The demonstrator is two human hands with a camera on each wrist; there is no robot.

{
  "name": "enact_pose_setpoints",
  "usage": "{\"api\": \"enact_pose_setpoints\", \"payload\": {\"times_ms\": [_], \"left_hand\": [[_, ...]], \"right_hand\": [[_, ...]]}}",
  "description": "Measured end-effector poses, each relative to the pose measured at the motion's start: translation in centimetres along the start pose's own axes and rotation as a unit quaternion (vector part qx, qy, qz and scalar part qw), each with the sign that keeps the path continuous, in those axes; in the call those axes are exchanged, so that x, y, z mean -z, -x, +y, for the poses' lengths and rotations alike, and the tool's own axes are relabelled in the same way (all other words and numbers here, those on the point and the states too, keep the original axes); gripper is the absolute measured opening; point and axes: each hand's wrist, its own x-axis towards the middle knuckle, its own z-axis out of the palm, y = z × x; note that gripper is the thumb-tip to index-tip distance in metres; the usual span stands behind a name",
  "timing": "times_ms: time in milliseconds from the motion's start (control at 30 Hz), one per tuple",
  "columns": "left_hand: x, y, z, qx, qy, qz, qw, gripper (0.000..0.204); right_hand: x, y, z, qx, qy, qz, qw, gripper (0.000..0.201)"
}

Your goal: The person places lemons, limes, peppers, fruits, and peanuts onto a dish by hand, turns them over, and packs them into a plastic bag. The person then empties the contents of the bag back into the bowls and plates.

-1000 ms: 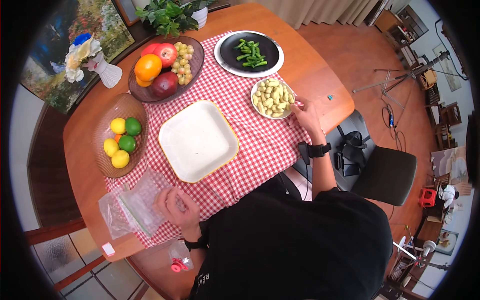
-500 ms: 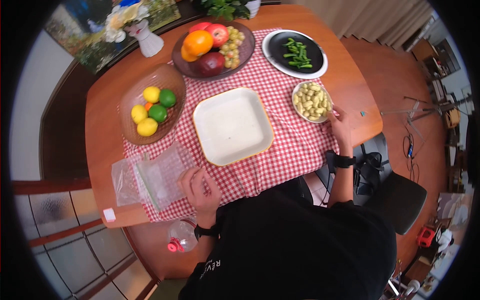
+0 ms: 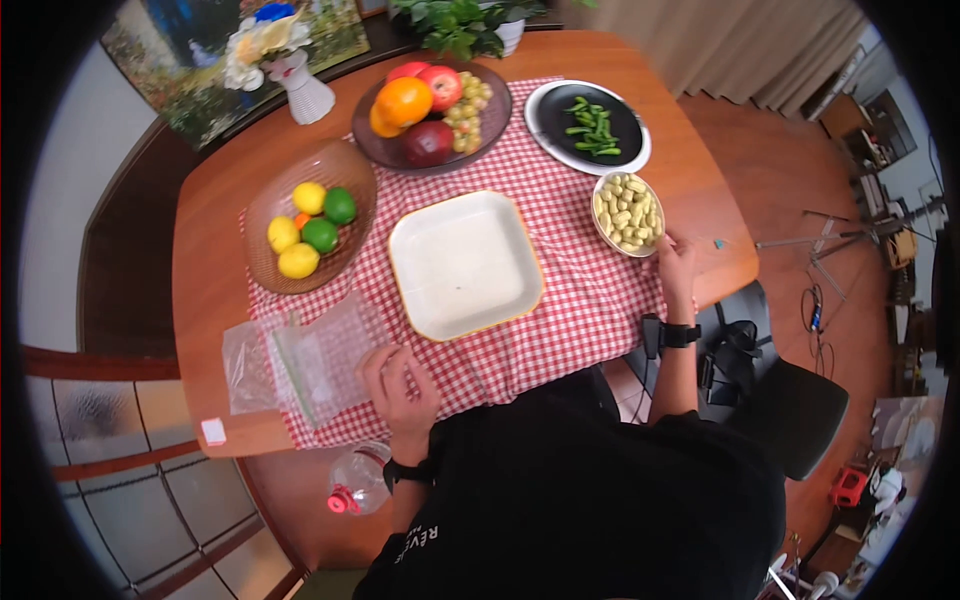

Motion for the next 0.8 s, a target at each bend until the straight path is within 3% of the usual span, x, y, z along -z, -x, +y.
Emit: {"api": "enact_pose_setpoints", "payload": {"times_ms": [167,300,800], "left_hand": [[-0.1,0.0,0.5,-0.017,0.0,-0.012,1.0,0.023],[-0.3,0.2,0.8,-0.018,0.005,-0.02,1.0,0.024],[-0.5,0.1,0.5,-0.026,-0.003,-0.037,0.999,0.02]], "right_hand": [[0.2,0.7,-3.3,0.022,-0.055,0.028,0.998,0.044],[0.5,1.2,-4.0,0.054,-0.013,0.018,0.998,0.04],[-0.9,1.1,-2.0,0.01,0.025,-0.006,1.0,0.042]]}}
